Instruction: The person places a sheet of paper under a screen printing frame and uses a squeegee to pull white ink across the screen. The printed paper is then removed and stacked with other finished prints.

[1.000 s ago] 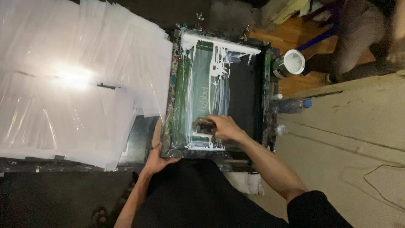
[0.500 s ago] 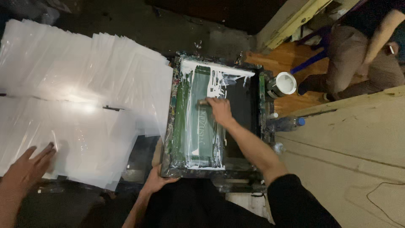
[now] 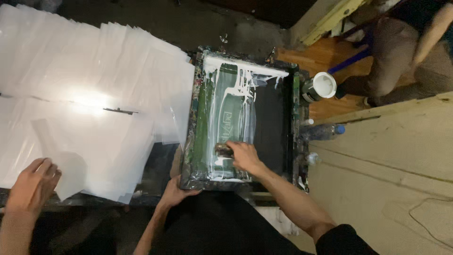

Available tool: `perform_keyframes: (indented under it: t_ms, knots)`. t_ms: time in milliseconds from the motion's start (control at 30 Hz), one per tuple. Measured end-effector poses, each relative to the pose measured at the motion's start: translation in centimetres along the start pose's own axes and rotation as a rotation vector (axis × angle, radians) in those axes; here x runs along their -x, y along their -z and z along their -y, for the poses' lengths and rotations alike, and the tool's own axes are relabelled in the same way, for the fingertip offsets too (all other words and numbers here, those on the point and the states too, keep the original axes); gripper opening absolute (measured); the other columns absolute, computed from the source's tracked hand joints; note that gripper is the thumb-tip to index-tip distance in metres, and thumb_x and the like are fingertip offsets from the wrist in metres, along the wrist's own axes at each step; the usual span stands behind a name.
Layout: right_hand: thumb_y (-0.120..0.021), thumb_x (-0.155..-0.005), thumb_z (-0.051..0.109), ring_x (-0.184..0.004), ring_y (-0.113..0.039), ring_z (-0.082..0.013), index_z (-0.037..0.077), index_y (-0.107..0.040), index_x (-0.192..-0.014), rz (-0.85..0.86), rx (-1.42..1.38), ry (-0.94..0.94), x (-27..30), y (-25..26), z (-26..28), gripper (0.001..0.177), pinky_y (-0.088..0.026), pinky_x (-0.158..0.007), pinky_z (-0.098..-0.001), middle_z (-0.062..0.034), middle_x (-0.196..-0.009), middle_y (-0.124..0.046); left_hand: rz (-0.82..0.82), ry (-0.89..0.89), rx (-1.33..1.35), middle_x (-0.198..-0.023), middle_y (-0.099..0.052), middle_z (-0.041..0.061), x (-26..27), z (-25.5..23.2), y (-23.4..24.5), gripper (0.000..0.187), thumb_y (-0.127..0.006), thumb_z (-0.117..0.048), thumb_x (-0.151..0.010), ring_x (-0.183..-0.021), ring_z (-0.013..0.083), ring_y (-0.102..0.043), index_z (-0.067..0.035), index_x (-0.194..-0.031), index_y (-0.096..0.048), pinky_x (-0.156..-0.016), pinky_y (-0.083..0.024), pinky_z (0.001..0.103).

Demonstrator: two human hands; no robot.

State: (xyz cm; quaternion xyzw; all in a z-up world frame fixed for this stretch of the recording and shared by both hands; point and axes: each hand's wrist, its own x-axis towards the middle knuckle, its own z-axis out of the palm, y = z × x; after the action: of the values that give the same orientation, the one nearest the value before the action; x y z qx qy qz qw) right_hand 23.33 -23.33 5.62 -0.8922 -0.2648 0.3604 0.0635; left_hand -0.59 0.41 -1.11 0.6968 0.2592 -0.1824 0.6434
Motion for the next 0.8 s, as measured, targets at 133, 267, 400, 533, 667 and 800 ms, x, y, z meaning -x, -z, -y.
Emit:
perform_keyframes:
  t_ms: [133,267,400,533,667,800]
  knots:
    - [-0.070,-0.087,0.003,-0.141,-0.054,-0.0462,0.010,-0.042,-0.161,-0.094,-0.113,-0.048,1.4,2.5,0.6,0.079,-0.042,-0.107,-0.0729,-0.0215,-0.154,-0.057,-0.121,-0.087,-0.333,-0.112,-0.073,0.038,0.1,0.5,0.2,0.093,-0.106,-0.058,-0.058,-0.113,0.0585,-0.071,0.002,-0.118,-0.070,-0.098,-0.057,0.065]
    - [-0.081,-0.086,0.016,-0.135,-0.058,-0.0452,0.008,-0.047,-0.154,-0.114,-0.038,-0.046,3.5,-0.9,2.3,0.076,-0.043,-0.102,-0.0711,-0.0221,-0.145,-0.061,-0.112,-0.021,-0.570,-0.113,-0.072,0.027,1.0,2.1,-0.1,0.090,-0.088,-0.078,-0.074,-0.115,0.0495,-0.073,-0.005,-0.121,-0.064,-0.098,-0.060,0.057]
    - [-0.091,-0.065,0.019,-0.124,-0.060,-0.0376,0.016,-0.055,-0.136,-0.286,0.284,0.091,3.3,-7.2,2.7,0.081,-0.045,-0.089,-0.0629,-0.0134,-0.134,-0.065,-0.128,-0.062,-0.594,-0.113,-0.072,0.022,0.8,2.4,-0.3,0.090,-0.089,-0.074,-0.076,-0.109,0.0463,-0.071,-0.007,-0.128,-0.060,-0.087,-0.057,0.056]
    - [-0.075,-0.092,0.014,-0.119,-0.067,-0.0365,0.016,-0.064,-0.132,-0.548,0.430,0.045,-4.5,-2.4,1.2,0.041,-0.053,-0.088,-0.0587,-0.0107,-0.129,-0.072,-0.079,0.032,-0.532,-0.129,-0.073,0.014,0.3,1.8,0.0,0.096,-0.089,-0.071,-0.076,-0.121,0.0391,-0.068,-0.018,-0.147,-0.053,-0.089,-0.057,0.055]
    - [-0.076,-0.081,0.004,-0.109,-0.070,-0.0353,0.015,-0.066,-0.122,-0.755,0.489,-0.033,-12.9,8.2,-0.2,0.044,-0.053,-0.077,-0.0582,-0.0079,-0.118,-0.074,-0.058,0.050,-0.470,-0.125,-0.074,0.013,0.5,0.9,0.6,0.094,-0.086,-0.074,-0.076,-0.122,0.0343,-0.066,-0.015,-0.145,-0.060,-0.094,-0.055,0.046]
    - [-0.092,-0.085,0.022,-0.131,-0.057,-0.0407,0.009,-0.054,-0.135,-0.232,0.246,-0.118,-15.2,14.0,-0.7,0.064,-0.047,-0.101,-0.0738,-0.0152,-0.135,-0.062,-0.031,-0.048,-0.146,-0.113,-0.080,0.000,0.9,0.3,1.0,0.072,-0.098,-0.050,-0.072,-0.106,0.0181,-0.070,-0.014,-0.128,-0.071,-0.085,-0.052,0.034]
